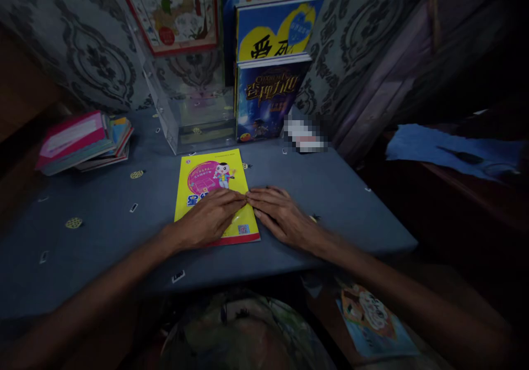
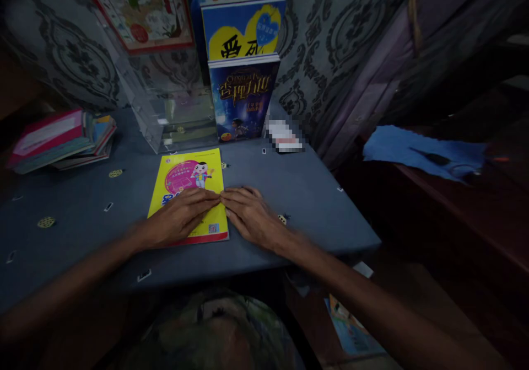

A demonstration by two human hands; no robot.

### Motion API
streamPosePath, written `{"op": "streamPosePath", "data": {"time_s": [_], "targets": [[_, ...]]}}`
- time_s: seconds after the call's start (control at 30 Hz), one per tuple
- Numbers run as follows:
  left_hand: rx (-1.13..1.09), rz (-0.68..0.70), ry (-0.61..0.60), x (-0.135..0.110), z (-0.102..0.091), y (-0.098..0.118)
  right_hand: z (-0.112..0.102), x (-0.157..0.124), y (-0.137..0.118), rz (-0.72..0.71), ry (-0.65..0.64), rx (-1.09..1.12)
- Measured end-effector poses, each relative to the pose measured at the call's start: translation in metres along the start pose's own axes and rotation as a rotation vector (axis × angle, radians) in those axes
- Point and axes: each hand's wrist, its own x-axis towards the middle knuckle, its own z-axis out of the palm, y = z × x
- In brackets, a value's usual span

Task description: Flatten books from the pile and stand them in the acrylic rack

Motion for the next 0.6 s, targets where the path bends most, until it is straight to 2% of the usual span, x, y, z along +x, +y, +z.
{"op": "streamPosePath", "data": {"time_s": [0.33, 0.6], "targets": [[0.007, 0.025, -0.028, -0.036, 0.009, 0.046, -0.002, -0.045, -0.039, -0.055, 0.019, 0.024], [0.167, 0.025, -0.011, -0.054, 0.023, 0.056, 0.01, -0.055, -0.047, -0.071, 0.115, -0.095]]}}
